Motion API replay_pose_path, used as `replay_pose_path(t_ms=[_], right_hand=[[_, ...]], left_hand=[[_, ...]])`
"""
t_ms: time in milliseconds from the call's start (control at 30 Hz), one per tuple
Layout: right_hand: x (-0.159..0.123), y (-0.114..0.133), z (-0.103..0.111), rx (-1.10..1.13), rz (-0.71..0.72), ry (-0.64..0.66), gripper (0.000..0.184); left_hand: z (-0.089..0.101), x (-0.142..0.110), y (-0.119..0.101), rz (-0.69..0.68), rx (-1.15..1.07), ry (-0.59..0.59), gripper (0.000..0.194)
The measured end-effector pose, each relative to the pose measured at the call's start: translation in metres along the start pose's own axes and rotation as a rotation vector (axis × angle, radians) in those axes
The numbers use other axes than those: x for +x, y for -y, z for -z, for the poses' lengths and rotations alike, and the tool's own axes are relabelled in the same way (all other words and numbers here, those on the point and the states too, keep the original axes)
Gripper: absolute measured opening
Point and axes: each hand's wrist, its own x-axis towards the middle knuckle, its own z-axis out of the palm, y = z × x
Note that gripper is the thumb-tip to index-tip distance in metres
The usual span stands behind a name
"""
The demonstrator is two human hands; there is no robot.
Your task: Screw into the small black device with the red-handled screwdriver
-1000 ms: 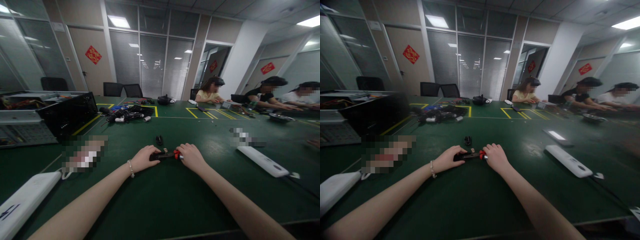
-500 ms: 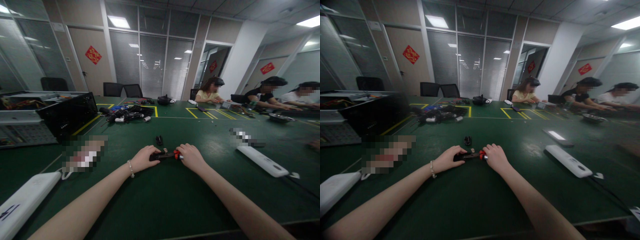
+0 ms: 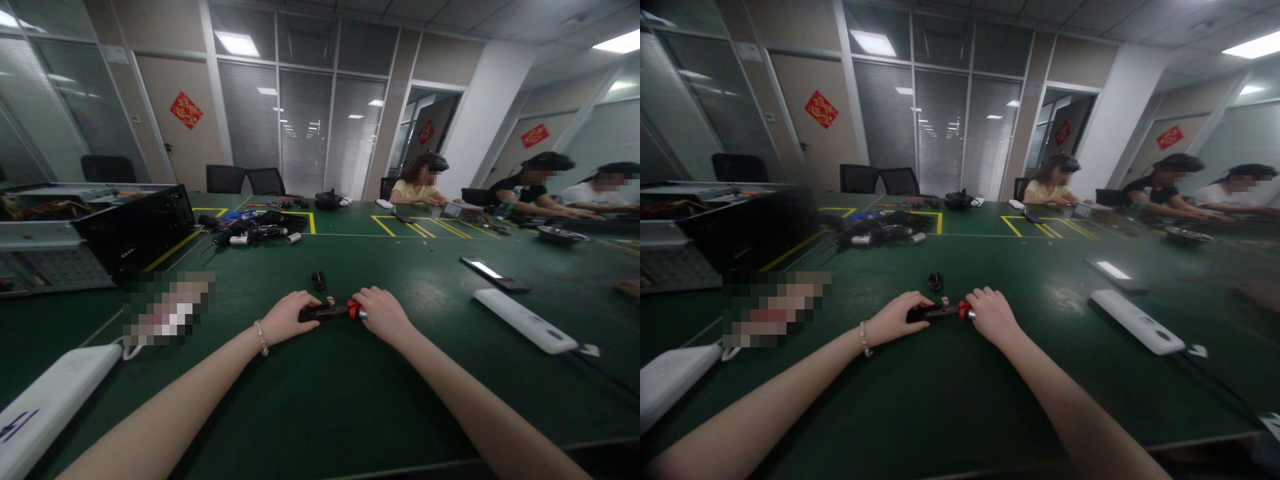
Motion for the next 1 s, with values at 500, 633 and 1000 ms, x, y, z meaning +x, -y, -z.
replay_pose_path(t_ms=[500,633,1000], right_hand=[[-0.0003,0.0006,-0.0011,0.0,0.0,0.009,0.031],[-0.0005,-0.0003,-0.0035,0.005,0.001,0.007,0.032],[0.0003,0.0012,0.0007,-0.003,-0.004,0.018,0.03]], left_hand=[[0.0022,-0.0001,-0.0017,0.016,-0.007,0.015,0.033],[0.0016,0.0001,-0.0006,0.016,-0.009,0.017,0.033],[0.0013,-0.0001,0.0,0.007,0.005,0.016,0.034]])
